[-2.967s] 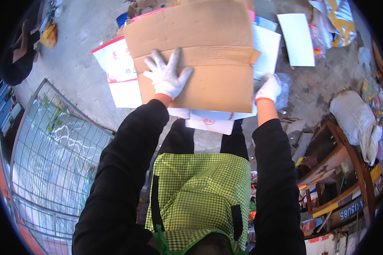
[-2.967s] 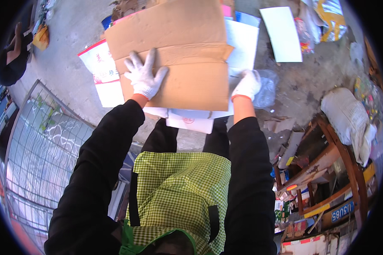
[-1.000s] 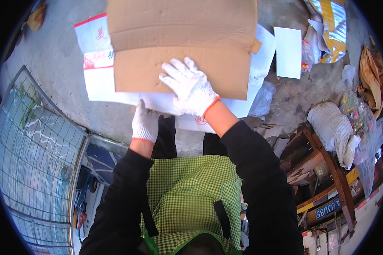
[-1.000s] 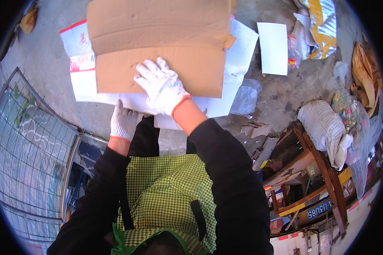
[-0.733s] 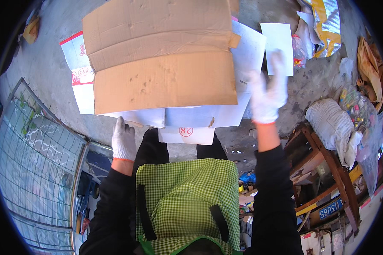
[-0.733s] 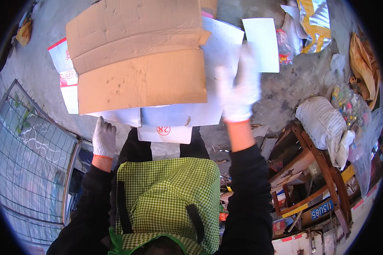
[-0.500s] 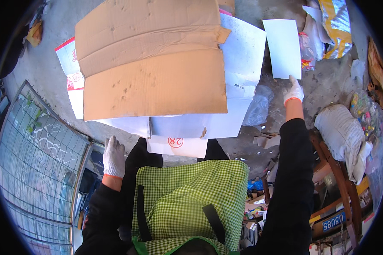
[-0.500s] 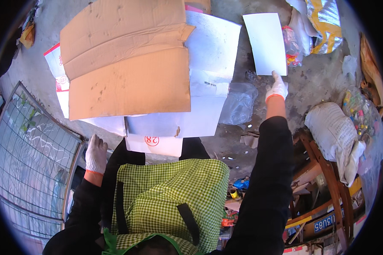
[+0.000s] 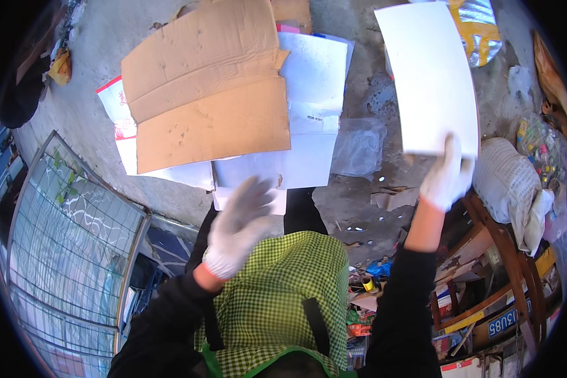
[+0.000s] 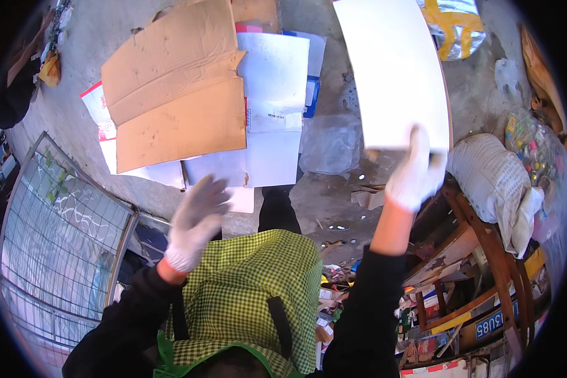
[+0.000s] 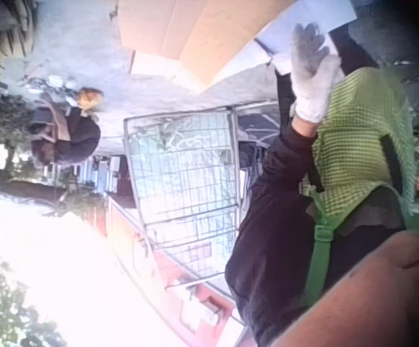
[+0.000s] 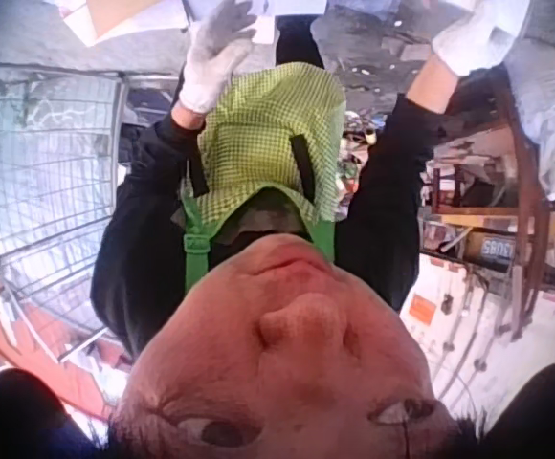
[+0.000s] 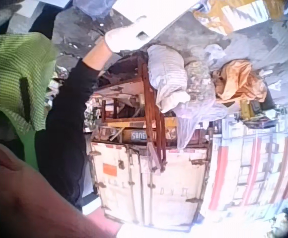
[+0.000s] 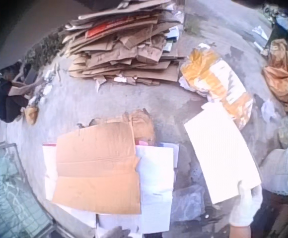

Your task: The person sorts through a pile of mixed recyclables, picking up cardboard boxes and plastic bottles. They use scissors to cut open boxes and flatten them, then stack the flattened cardboard. The person also gathers plastic bottles into a clear bag.

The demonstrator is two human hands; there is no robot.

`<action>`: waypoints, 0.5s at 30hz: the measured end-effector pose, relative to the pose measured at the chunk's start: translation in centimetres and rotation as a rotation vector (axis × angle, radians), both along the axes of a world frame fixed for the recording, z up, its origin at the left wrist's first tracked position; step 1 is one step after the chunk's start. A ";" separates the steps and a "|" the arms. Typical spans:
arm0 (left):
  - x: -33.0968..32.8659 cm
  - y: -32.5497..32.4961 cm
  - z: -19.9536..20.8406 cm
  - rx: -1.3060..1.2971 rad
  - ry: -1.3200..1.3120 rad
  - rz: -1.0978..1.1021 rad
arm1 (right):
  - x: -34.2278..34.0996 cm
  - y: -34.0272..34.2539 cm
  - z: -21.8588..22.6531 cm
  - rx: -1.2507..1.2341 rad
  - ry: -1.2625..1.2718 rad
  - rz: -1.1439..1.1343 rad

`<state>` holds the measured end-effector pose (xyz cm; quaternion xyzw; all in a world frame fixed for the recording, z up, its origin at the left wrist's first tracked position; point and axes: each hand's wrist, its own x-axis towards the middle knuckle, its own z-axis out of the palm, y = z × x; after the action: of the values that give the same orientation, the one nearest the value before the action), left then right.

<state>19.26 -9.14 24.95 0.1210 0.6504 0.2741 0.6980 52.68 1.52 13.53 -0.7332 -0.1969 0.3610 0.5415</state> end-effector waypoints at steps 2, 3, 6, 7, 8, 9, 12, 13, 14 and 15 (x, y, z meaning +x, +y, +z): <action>4.9 3.9 -0.2 -0.029 -0.244 0.079 | -2.1 -4.5 6.7 -0.046 -0.354 0.107; 7.2 5.2 -0.2 0.008 -0.387 0.160 | -3.3 -7.0 10.0 -0.268 -0.476 0.168; 10.6 7.0 0.1 0.217 -0.523 0.161 | -6.3 -11.1 13.5 0.191 -0.449 0.681; 10.9 7.0 0.3 0.179 -0.365 0.023 | -6.8 -12.0 14.2 0.147 -0.345 0.736; 10.8 6.7 0.7 0.184 -0.251 -0.144 | -7.7 -12.9 14.5 0.126 -0.279 0.743; 10.3 6.4 0.9 0.170 -0.181 -0.253 | -7.9 -13.3 14.8 0.104 -0.212 0.806; 7.9 5.5 1.8 0.147 -0.362 -0.197 | -9.0 -14.0 15.3 0.155 -0.104 0.957; 7.0 5.2 2.2 0.186 -0.379 -0.249 | -9.0 -14.1 15.8 0.155 -0.139 0.980; 6.2 5.0 2.4 0.179 -0.419 -0.226 | -9.5 -14.3 16.0 0.146 -0.154 0.965; 5.3 4.8 2.8 0.174 -0.462 -0.204 | -9.7 -14.6 16.5 0.145 -0.233 0.987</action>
<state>24.57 -4.38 27.73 0.1796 0.4323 0.2776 0.8389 42.93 -13.03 30.04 -0.5490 -0.6032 0.4750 0.3304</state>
